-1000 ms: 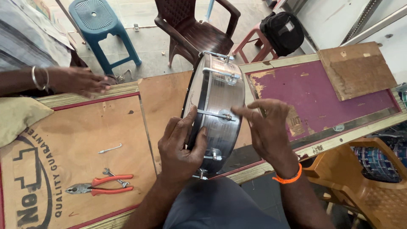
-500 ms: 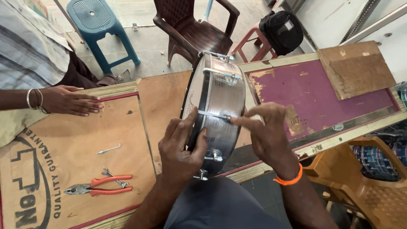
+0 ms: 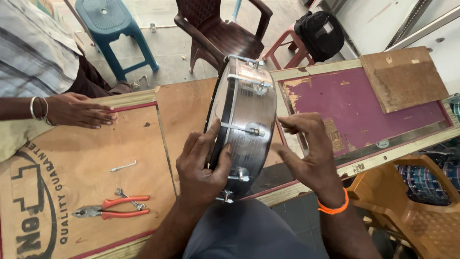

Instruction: The person attaches tension rods and hardware parts to the side shell of a snare drum shell by hand, using a small tool on the lugs.

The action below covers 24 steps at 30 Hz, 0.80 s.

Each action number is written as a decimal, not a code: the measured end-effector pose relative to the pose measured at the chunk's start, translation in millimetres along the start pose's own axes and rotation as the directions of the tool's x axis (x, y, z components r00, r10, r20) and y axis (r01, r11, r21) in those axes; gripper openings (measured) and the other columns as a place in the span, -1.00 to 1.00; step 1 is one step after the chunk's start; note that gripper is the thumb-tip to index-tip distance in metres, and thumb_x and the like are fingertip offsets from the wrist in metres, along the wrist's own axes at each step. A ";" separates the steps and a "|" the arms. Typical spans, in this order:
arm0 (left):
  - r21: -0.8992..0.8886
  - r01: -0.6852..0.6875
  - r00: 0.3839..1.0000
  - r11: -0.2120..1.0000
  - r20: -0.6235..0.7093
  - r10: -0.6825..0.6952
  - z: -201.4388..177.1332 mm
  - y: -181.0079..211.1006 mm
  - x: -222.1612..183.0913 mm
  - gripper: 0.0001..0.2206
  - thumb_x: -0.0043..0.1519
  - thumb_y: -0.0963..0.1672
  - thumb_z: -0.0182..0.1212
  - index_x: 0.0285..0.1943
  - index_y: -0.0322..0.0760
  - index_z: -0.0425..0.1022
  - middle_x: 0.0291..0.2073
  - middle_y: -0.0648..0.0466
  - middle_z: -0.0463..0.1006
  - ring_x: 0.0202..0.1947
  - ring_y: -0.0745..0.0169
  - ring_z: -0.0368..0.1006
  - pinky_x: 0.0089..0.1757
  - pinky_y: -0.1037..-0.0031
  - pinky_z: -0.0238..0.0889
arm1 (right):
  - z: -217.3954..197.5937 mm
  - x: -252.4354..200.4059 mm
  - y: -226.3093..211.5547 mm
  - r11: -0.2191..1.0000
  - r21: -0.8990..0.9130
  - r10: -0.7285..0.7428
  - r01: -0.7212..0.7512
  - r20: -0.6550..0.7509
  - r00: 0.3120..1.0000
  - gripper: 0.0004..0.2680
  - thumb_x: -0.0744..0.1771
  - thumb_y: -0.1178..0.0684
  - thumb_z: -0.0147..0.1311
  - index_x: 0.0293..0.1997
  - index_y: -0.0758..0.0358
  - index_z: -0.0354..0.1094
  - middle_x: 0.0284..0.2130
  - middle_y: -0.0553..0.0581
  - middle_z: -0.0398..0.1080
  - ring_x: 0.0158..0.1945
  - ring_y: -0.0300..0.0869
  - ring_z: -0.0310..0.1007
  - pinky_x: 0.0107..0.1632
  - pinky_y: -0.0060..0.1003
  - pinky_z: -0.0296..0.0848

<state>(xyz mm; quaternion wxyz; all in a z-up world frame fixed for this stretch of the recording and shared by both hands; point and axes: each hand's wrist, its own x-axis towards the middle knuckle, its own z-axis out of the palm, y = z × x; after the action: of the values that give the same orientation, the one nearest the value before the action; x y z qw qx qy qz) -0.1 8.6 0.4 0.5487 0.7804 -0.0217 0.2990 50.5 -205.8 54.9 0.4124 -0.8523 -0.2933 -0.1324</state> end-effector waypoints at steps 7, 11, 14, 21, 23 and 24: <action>-0.001 0.004 1.000 1.000 0.010 -0.004 1.8 3.6 -0.5 -0.54 0.16 -0.26 0.35 0.29 -0.42 0.46 -0.33 0.01 0.45 -0.46 0.28 0.41 -0.41 0.42 0.32 | 25.8 3.4 10.0 0.997 -0.058 0.056 -0.058 -0.020 0.998 -0.82 0.28 0.17 0.38 -0.17 0.21 0.39 -0.24 -0.01 0.47 -0.23 -0.27 0.42 -0.13 -0.36 0.44; 0.001 0.029 0.999 1.000 0.014 -0.029 3.3 5.2 0.3 -0.54 0.15 -0.26 0.35 0.29 -0.40 0.47 -0.37 0.01 0.43 -0.50 0.27 0.40 -0.43 0.41 0.32 | 24.9 4.3 7.7 0.993 -0.116 0.014 -0.021 -0.062 0.998 -0.86 0.31 0.22 0.31 -0.09 0.23 0.45 -0.24 0.03 0.44 -0.22 -0.29 0.41 -0.13 -0.37 0.45; 0.017 -0.007 1.000 1.000 0.022 0.007 3.0 5.7 0.7 -0.51 0.14 -0.26 0.35 0.31 -0.40 0.46 -0.36 0.00 0.43 -0.48 0.24 0.41 -0.41 0.40 0.32 | 20.9 10.3 6.3 0.999 0.039 0.022 -0.019 -0.058 0.998 -0.71 0.22 0.11 0.36 -0.07 0.29 0.35 -0.21 0.07 0.38 -0.24 -0.31 0.35 -0.16 -0.38 0.44; 0.003 -0.019 1.000 1.000 0.022 0.019 6.2 8.2 0.5 -0.54 0.16 -0.25 0.35 0.29 -0.40 0.46 -0.33 -0.01 0.45 -0.47 0.23 0.43 -0.41 0.39 0.35 | 24.1 3.7 14.3 0.993 -0.070 0.094 -0.097 -0.043 0.995 -0.90 0.36 0.19 0.32 -0.16 0.17 0.44 -0.21 0.00 0.50 -0.20 -0.35 0.53 -0.18 -0.47 0.54; 0.001 -0.032 0.999 0.999 0.021 0.032 6.5 10.6 -0.6 -0.54 0.16 -0.25 0.35 0.29 -0.40 0.47 -0.31 -0.02 0.45 -0.45 0.22 0.44 -0.39 0.39 0.37 | 16.6 5.6 9.8 0.998 -0.050 0.047 -0.049 -0.035 0.998 -0.69 0.21 0.11 0.37 -0.03 0.31 0.38 -0.21 0.09 0.46 -0.23 -0.28 0.41 -0.16 -0.38 0.48; -0.002 -0.030 0.999 1.000 0.021 0.030 6.0 10.5 0.3 -0.54 0.16 -0.25 0.35 0.29 -0.40 0.47 -0.31 -0.02 0.45 -0.45 0.22 0.44 -0.39 0.39 0.37 | 14.0 7.6 8.1 0.999 -0.040 0.021 -0.022 -0.031 0.999 -0.57 0.13 0.07 0.39 0.03 0.39 0.35 -0.21 0.14 0.44 -0.25 -0.25 0.35 -0.15 -0.33 0.45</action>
<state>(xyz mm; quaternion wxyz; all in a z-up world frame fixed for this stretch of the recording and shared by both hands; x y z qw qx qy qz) -1.1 -0.7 8.1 0.5446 0.7825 -0.0396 0.2992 61.2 -195.9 44.7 0.4012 -0.8613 -0.2751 -0.1468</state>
